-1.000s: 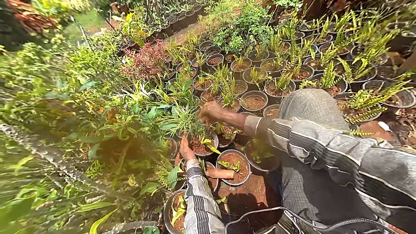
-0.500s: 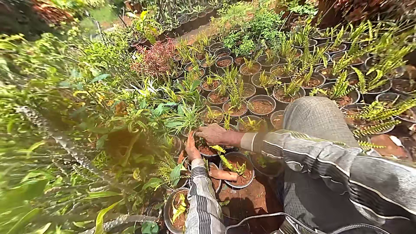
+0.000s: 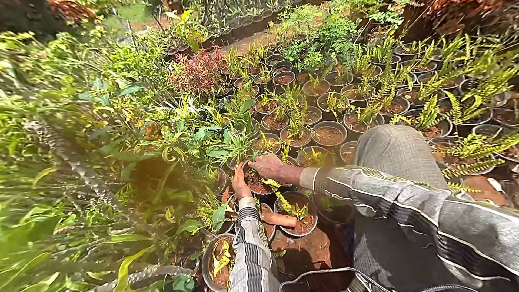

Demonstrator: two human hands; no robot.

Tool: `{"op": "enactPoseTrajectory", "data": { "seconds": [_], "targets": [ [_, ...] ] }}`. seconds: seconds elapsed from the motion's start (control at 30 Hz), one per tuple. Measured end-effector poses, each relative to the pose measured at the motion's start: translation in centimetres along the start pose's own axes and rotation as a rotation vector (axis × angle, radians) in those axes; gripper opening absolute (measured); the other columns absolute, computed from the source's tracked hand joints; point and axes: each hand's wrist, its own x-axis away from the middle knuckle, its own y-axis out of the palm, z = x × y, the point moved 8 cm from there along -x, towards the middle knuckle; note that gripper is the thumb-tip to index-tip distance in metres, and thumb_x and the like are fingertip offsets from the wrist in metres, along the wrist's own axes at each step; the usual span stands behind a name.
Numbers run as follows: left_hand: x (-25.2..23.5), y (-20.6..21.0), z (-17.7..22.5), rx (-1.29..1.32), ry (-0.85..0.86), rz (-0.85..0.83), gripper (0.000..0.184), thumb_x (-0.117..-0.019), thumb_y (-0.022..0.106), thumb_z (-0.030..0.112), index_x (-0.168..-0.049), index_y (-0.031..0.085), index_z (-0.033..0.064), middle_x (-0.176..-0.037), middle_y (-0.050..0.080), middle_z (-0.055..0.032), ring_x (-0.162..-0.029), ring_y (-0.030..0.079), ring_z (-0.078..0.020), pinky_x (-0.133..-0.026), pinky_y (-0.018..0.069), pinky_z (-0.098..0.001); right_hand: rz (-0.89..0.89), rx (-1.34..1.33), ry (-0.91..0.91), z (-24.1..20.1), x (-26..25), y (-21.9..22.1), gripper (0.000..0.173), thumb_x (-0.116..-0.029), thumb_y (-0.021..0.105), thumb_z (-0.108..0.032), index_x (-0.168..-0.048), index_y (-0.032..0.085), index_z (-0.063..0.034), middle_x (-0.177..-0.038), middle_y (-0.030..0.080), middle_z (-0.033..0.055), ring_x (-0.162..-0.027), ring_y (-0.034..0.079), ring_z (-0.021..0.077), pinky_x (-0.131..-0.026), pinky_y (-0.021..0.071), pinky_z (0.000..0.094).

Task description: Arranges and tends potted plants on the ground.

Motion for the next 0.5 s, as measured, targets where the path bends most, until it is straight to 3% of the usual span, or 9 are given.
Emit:
{"op": "enactPoseTrajectory", "data": {
  "seconds": [0.1, 0.27, 0.37, 0.5],
  "targets": [
    [0.06, -0.01, 0.11, -0.006, 0.009, -0.004, 0.044, -0.1102, 0.031, 0.014, -0.141, 0.056, -0.0050, -0.151, 0.053, -0.0168, -0.143, 0.046, -0.0219, -0.120, 0.0312, -0.0359, -0.012, 0.001, 0.058, -0.02, 0.17, 0.09, 0.030, -0.1041, 0.050, -0.010, -0.132, 0.060, -0.0020, -0.117, 0.067, 0.0256, -0.104, 0.067, 0.0455, -0.083, 0.0519, 0.0613],
    [0.35, -0.13, 0.43, -0.010, 0.001, -0.003, 0.045, -0.1106, 0.030, 0.015, -0.141, 0.055, -0.0049, -0.152, 0.052, -0.0174, -0.144, 0.045, -0.0222, -0.121, 0.0302, -0.0362, 0.009, -0.051, -0.012, 0.05, -0.05, -0.30, 0.027, -0.1007, 0.057, -0.012, -0.124, 0.066, -0.0012, -0.121, 0.067, 0.0227, -0.110, 0.066, 0.0428, -0.085, 0.0505, 0.0619],
    [0.18, -0.14, 0.02, -0.004, 0.007, 0.015, 0.044, -0.1108, 0.032, 0.016, -0.140, 0.057, -0.0043, -0.150, 0.054, -0.0166, -0.143, 0.047, -0.0222, -0.120, 0.0317, -0.0368, -0.019, 0.001, -0.060, -0.40, -0.12, 0.09, 0.030, -0.0947, 0.067, -0.020, -0.119, 0.068, -0.0021, -0.117, 0.069, 0.0198, -0.109, 0.066, 0.0398, -0.085, 0.0508, 0.0603],
    [0.17, -0.17, -0.25, 0.008, -0.002, 0.026, 0.044, -0.1107, 0.032, 0.016, -0.141, 0.058, -0.0029, -0.148, 0.056, -0.0163, -0.141, 0.049, -0.0215, -0.118, 0.0347, -0.0371, -0.069, -0.056, -0.015, 0.03, -0.15, 0.47, 0.034, -0.0986, 0.061, -0.031, -0.113, 0.069, -0.0012, -0.111, 0.070, 0.0206, -0.108, 0.067, 0.0399, -0.084, 0.0495, 0.0612]
  ]
}}
